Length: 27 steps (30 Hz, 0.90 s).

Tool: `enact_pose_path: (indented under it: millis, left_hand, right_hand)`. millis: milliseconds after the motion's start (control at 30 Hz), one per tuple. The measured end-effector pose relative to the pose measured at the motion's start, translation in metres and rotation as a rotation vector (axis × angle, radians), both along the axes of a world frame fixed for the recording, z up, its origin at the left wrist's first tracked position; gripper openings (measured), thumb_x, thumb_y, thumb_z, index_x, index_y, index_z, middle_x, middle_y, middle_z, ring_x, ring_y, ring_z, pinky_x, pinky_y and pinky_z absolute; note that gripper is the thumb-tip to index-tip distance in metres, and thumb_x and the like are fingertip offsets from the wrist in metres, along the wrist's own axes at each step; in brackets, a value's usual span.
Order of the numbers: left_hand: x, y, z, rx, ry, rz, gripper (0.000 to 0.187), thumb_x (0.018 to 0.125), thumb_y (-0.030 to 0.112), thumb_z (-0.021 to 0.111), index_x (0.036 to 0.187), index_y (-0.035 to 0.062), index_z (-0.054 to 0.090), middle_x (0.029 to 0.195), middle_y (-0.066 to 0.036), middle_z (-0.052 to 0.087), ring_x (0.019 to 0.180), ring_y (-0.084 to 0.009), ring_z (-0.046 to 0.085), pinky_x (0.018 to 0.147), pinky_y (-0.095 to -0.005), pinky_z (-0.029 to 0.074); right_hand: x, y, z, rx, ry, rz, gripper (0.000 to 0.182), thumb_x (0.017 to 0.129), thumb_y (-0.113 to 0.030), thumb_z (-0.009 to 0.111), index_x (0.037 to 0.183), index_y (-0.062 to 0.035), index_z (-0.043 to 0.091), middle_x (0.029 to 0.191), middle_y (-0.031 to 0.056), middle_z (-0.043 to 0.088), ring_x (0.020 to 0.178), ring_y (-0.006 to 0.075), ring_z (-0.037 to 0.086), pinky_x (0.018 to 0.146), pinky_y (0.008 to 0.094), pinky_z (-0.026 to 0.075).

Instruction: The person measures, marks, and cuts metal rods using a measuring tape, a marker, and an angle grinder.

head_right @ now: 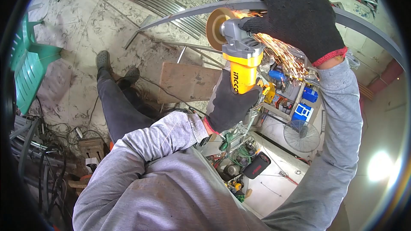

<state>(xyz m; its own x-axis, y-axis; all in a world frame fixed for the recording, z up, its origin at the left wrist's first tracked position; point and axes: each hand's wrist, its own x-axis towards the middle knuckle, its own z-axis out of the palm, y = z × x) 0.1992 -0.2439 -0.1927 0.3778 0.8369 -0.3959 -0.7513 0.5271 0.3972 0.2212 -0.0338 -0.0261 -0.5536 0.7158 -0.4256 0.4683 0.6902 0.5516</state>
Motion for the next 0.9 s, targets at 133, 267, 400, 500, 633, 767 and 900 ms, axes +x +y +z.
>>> enact_pose_path:
  millis: [133, 267, 400, 500, 633, 767, 900]
  left_hand:
    - [-0.002, 0.001, 0.001, -0.005, -0.004, 0.002, 0.049, 0.085, 0.022, 0.084, 0.117, 0.0010, 0.053, 0.092, -0.007, 0.068, 0.078, -0.0160, 0.068, 0.068, -0.0355, 0.055]
    - [-0.015, 0.005, 0.001, 0.053, 0.035, -0.101, 0.047, 0.090, 0.012, 0.082, 0.126, 0.0033, 0.052, 0.105, -0.005, 0.067, 0.089, -0.0102, 0.067, 0.075, -0.0306, 0.057]
    - [-0.007, 0.003, 0.002, 0.010, -0.023, -0.057, 0.046, 0.090, 0.011, 0.080, 0.125, 0.0037, 0.052, 0.104, -0.004, 0.067, 0.087, -0.0100, 0.067, 0.074, -0.0301, 0.057]
    - [-0.006, 0.006, 0.002, -0.038, -0.080, 0.021, 0.049, 0.085, 0.022, 0.084, 0.119, 0.0008, 0.056, 0.093, -0.006, 0.071, 0.081, -0.0151, 0.070, 0.072, -0.0346, 0.056]
    - [-0.015, 0.008, 0.004, -0.007, -0.066, -0.022, 0.046, 0.089, 0.016, 0.081, 0.123, 0.0025, 0.053, 0.099, -0.005, 0.068, 0.084, -0.0122, 0.068, 0.073, -0.0317, 0.056]
    - [-0.013, 0.009, 0.002, 0.031, 0.018, -0.035, 0.044, 0.093, 0.012, 0.078, 0.126, 0.0040, 0.051, 0.103, -0.003, 0.065, 0.085, -0.0090, 0.064, 0.072, -0.0288, 0.056]
    - [-0.018, 0.010, 0.005, -0.006, -0.034, -0.079, 0.044, 0.093, 0.013, 0.079, 0.126, 0.0034, 0.051, 0.102, -0.003, 0.065, 0.086, -0.0093, 0.064, 0.073, -0.0292, 0.056]
  right_hand:
    - [-0.007, 0.000, -0.001, 0.009, -0.075, -0.065, 0.074, 0.072, -0.068, 0.088, 0.112, -0.0066, 0.079, 0.094, 0.0140, 0.076, 0.088, 0.0347, 0.074, 0.081, 0.0465, 0.057]
    - [0.001, 0.001, -0.002, 0.001, -0.072, -0.029, 0.073, 0.072, -0.067, 0.088, 0.112, -0.0072, 0.079, 0.093, 0.0148, 0.075, 0.085, 0.0342, 0.074, 0.079, 0.0465, 0.057]
    - [-0.001, 0.001, -0.003, -0.003, -0.074, -0.047, 0.073, 0.072, -0.068, 0.088, 0.111, -0.0070, 0.079, 0.091, 0.0143, 0.074, 0.084, 0.0340, 0.073, 0.078, 0.0462, 0.057]
    - [-0.005, -0.001, -0.004, 0.026, -0.038, 0.013, 0.057, 0.082, -0.066, 0.079, 0.090, -0.0099, 0.075, 0.084, 0.0108, 0.073, 0.081, 0.0320, 0.074, 0.075, 0.0490, 0.057]
    - [0.015, 0.002, -0.007, 0.041, -0.050, 0.003, 0.039, 0.086, -0.047, 0.081, 0.098, -0.0103, 0.077, 0.090, 0.0105, 0.075, 0.086, 0.0318, 0.074, 0.078, 0.0485, 0.057]
    - [0.014, 0.001, -0.005, 0.041, -0.050, 0.026, 0.029, 0.088, -0.032, 0.082, 0.107, -0.0108, 0.078, 0.096, 0.0099, 0.077, 0.090, 0.0309, 0.074, 0.082, 0.0461, 0.058]
    - [0.019, 0.002, -0.005, 0.046, -0.019, 0.096, 0.027, 0.089, -0.031, 0.081, 0.106, -0.0111, 0.079, 0.096, 0.0102, 0.077, 0.090, 0.0311, 0.074, 0.082, 0.0455, 0.058]
